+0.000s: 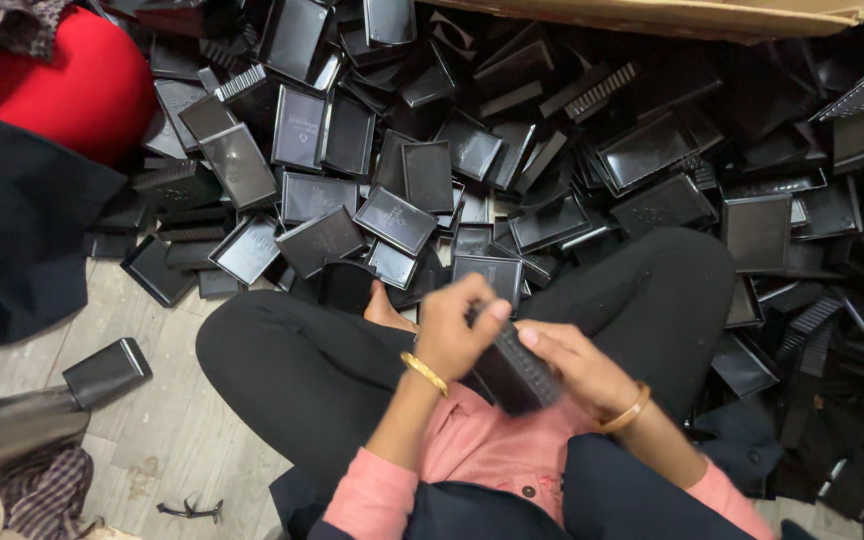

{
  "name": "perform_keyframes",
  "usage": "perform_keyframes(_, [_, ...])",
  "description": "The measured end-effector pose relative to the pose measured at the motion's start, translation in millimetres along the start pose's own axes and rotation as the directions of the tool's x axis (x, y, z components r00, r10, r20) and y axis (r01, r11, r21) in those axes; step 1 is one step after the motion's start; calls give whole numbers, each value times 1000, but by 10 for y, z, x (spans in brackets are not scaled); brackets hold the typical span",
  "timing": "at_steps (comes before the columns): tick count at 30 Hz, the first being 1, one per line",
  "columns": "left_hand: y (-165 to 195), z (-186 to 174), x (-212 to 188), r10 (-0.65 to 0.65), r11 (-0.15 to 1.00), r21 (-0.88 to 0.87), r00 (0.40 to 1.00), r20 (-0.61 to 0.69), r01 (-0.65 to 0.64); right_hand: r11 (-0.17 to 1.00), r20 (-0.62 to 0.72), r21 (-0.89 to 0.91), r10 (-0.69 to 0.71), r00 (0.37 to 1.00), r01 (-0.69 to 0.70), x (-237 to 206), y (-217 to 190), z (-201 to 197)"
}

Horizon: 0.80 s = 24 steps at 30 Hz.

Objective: The person sits on the floor and repeatedly picks up small black plastic box components from a pile. They insert a ribbed insert into a base and place the assembled unit into a cardboard box. The person continues this repetitive assembly process throughout the clip.

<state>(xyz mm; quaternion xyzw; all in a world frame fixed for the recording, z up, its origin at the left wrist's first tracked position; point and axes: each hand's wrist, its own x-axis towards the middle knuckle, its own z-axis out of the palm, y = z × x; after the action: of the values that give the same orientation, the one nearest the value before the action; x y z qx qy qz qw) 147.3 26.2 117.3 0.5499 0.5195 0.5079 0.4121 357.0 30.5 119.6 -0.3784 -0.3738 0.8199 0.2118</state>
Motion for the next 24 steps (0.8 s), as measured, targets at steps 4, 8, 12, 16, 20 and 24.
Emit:
perform_keyframes(4, [-107,-182,20,-2,979,194,967,-255,53,949,-133,-307,-114,985,69,-123,100,242])
perform_keyframes(8, [-147,-214,-60,-15,938,329,964,-267,106,792,-232,-610,-224,947,38,-131,-67,469])
perform_keyframes(12, [-161,-309,-91,86,889,453,950,-301,63,430,-124,-900,-83,989,-77,47,-693,442])
perform_keyframes(16, [-226,-494,-134,-210,975,2,917,-338,224,689,37,-172,-710,703,704,312,-1306,251])
perform_keyframes(20, [-424,-434,-256,-2,898,437,996,-94,43,701,-145,-489,-652,745,518,560,-1202,89])
perform_keyframes(24, [-710,-72,-263,157,732,625,960,230,-270,-201,262,-958,-320,910,205,760,-474,-93])
